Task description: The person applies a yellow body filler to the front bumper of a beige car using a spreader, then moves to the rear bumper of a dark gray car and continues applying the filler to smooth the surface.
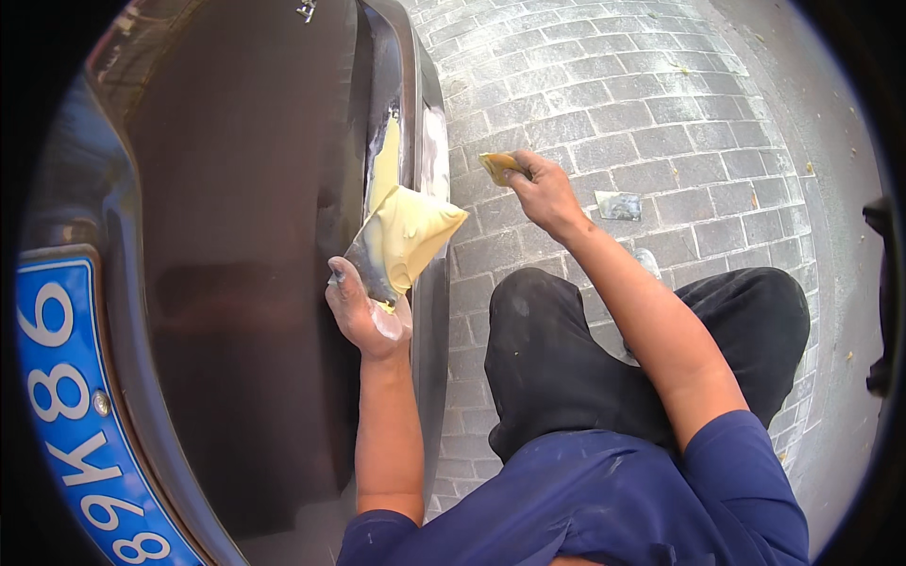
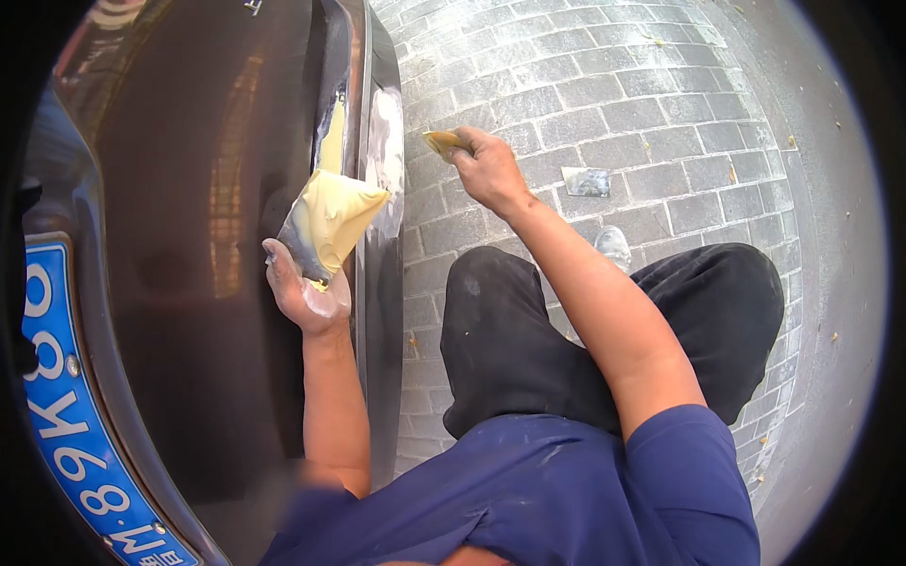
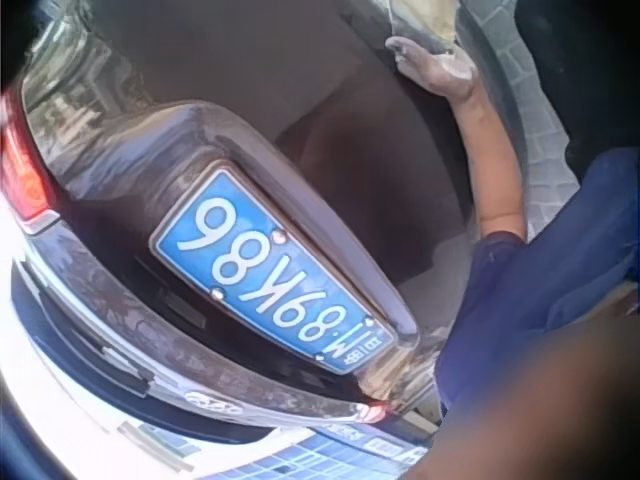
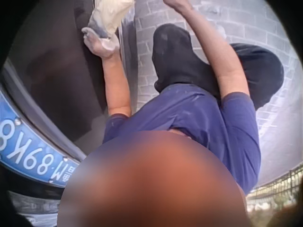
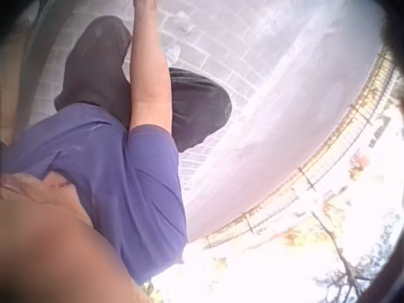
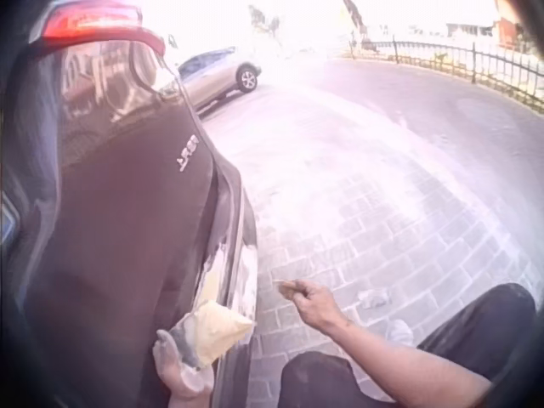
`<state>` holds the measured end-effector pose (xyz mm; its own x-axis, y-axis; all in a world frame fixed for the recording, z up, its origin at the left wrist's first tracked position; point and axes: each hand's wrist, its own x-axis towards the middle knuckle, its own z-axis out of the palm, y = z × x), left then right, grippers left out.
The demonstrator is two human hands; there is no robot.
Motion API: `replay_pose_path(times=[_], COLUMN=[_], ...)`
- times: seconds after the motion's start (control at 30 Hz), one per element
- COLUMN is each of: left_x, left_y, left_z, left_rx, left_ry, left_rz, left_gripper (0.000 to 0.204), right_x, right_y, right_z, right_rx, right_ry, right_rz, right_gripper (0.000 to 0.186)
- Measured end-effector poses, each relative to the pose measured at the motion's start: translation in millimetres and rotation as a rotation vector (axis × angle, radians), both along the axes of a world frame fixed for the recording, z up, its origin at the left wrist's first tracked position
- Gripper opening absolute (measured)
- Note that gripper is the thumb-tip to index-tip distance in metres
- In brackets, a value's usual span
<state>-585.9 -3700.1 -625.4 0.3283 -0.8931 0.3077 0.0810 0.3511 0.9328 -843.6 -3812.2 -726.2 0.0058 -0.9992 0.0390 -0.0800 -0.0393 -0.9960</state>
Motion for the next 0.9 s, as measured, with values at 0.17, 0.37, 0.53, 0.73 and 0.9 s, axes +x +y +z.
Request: replay_pose_path(times=[0.17, 0.37, 0.53, 0.73, 0.9], left_x=[-5, -10, -11, -27, -18], left_y=[-7, -8, -6, -8, -8], left_z=[7, 17, 22, 31, 31], left_rx=[0.148, 0.119, 0.102, 0.233, 0.163], left_ry=[-0.147, -0.162, -0.071, -0.103, 0.078], left_rz=[0.065, -0.063, -0.135, 0.054, -0.183], left_gripper=[0.054, 0.068, 0.069, 0.070, 0.067], right_x=[34, 72, 91, 90, 92], right_y=[-68, -122, -130, -114, -83], right_z=[-38, -65, -74, -78, -76], right_rx=[0.019, -0.096, -0.150, -0.166, -0.165], right_ry=[0.039, -0.065, -0.030, 0.050, 0.043], right_rz=[-0.032, -0.106, -0.183, -0.119, -0.098], right_gripper=[0.031, 0.030, 0.030, 0.032, 0.035])
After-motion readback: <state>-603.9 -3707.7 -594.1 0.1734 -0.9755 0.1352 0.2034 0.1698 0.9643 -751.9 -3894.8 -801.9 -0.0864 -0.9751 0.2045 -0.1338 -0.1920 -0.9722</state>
